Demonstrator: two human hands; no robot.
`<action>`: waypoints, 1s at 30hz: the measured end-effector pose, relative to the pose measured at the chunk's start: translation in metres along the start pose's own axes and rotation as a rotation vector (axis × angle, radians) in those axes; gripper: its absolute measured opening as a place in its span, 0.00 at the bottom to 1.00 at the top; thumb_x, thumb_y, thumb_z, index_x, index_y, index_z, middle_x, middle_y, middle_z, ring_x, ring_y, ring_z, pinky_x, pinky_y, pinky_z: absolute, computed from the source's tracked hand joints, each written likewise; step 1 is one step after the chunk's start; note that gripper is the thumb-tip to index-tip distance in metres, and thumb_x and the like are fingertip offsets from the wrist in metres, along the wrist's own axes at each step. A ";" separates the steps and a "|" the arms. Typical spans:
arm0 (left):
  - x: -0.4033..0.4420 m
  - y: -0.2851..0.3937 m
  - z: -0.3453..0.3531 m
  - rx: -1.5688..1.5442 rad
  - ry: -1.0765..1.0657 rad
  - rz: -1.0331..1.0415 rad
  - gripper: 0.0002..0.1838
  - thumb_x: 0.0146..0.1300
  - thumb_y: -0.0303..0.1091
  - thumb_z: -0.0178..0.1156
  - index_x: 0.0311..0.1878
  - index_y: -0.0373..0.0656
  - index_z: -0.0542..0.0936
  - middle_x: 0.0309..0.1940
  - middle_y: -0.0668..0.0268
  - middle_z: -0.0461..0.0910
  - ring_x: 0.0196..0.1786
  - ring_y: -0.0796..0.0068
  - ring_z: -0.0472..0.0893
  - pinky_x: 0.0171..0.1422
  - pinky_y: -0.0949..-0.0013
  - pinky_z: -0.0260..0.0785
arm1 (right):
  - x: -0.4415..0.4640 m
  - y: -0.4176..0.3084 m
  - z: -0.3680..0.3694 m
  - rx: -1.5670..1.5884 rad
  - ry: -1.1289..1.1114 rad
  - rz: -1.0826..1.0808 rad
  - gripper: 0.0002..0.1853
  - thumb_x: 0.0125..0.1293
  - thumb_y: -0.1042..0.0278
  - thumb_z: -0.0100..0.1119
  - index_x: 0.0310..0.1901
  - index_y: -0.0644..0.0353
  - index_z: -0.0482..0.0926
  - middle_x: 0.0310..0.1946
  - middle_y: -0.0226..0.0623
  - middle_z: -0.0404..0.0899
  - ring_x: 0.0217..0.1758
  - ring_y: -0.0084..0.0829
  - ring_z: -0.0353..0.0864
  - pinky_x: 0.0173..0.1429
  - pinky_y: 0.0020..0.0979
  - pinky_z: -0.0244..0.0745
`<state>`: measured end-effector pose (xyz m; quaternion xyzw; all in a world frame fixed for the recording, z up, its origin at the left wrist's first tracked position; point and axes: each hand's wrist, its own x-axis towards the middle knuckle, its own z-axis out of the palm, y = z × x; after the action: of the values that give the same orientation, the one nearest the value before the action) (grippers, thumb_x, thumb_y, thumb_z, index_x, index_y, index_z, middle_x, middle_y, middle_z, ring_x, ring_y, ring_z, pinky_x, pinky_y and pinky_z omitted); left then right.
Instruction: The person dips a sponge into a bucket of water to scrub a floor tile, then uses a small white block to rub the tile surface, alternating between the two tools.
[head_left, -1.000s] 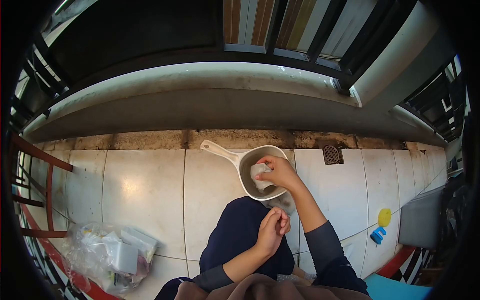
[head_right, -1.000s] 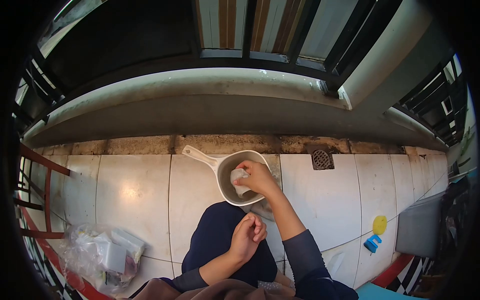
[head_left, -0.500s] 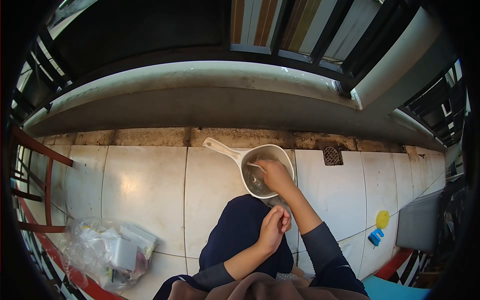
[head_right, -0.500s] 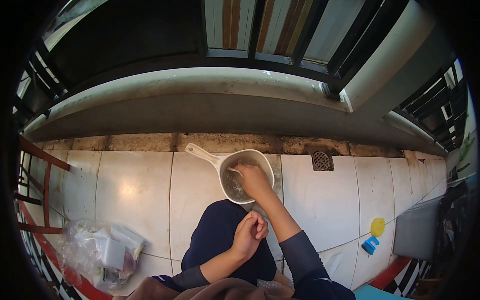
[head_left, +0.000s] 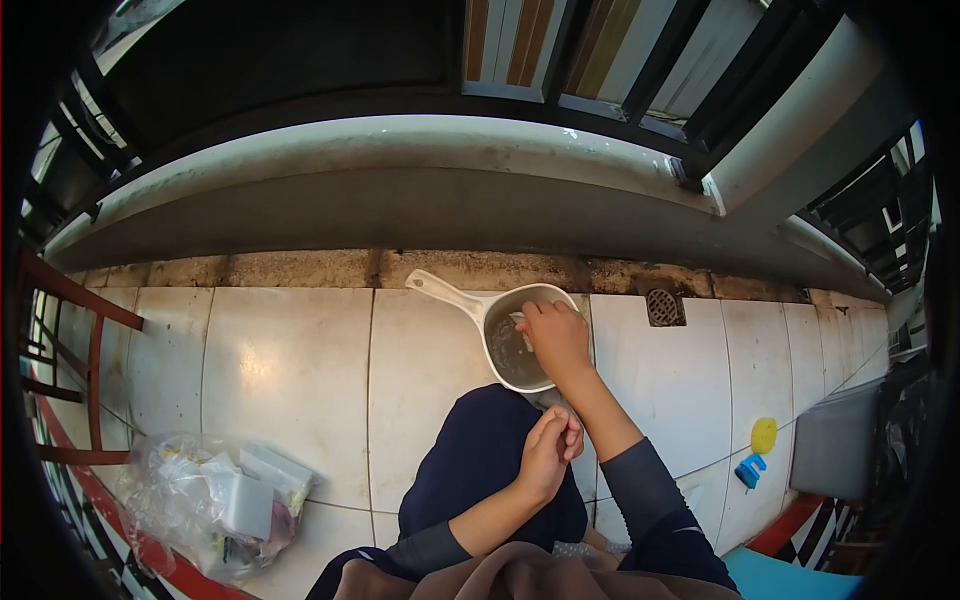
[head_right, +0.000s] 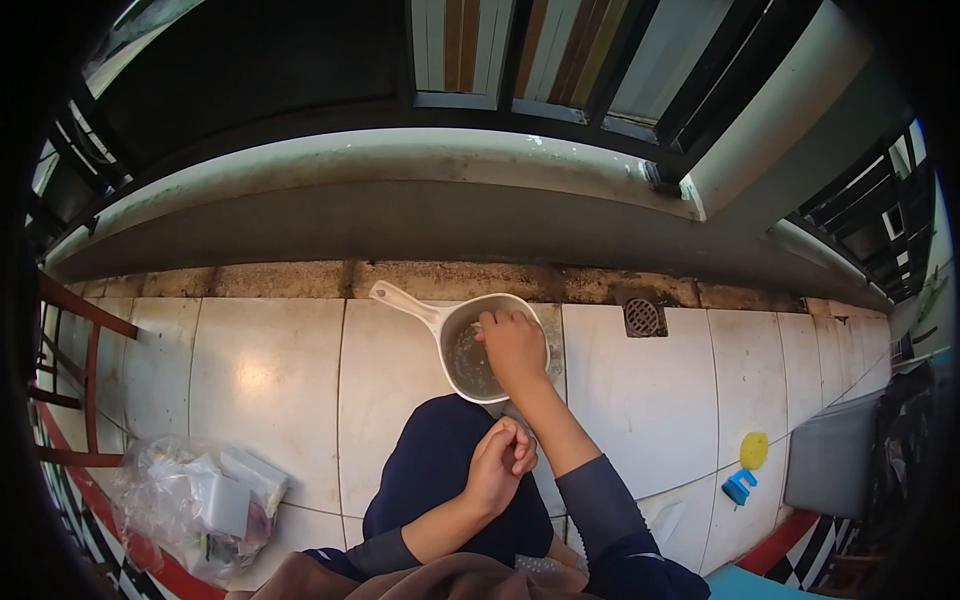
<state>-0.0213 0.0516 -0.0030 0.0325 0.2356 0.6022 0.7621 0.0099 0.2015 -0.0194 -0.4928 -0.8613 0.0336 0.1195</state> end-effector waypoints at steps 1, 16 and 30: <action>0.000 0.000 0.000 0.002 0.001 0.005 0.11 0.68 0.36 0.42 0.31 0.44 0.67 0.20 0.72 0.61 0.20 0.82 0.59 0.27 0.77 0.51 | -0.002 -0.002 0.006 -0.052 0.012 -0.042 0.06 0.52 0.72 0.59 0.34 0.56 0.77 0.25 0.39 0.77 0.34 0.36 0.79 0.37 0.36 0.76; 0.000 -0.001 -0.001 0.028 0.019 -0.001 0.10 0.68 0.36 0.43 0.31 0.44 0.67 0.20 0.72 0.61 0.20 0.82 0.59 0.27 0.77 0.51 | 0.002 0.029 -0.010 0.753 -0.413 0.190 0.19 0.61 0.73 0.53 0.55 0.54 0.69 0.45 0.42 0.78 0.47 0.35 0.78 0.45 0.36 0.74; 0.002 -0.004 -0.002 0.054 0.005 0.012 0.10 0.67 0.37 0.43 0.31 0.44 0.67 0.20 0.71 0.62 0.19 0.82 0.60 0.27 0.77 0.52 | 0.003 -0.001 -0.012 0.999 -0.282 0.333 0.19 0.63 0.46 0.53 0.40 0.54 0.70 0.25 0.29 0.68 0.26 0.21 0.65 0.29 0.26 0.67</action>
<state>-0.0185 0.0518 -0.0067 0.0527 0.2537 0.6002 0.7568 0.0105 0.2032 -0.0066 -0.4967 -0.6584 0.5229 0.2153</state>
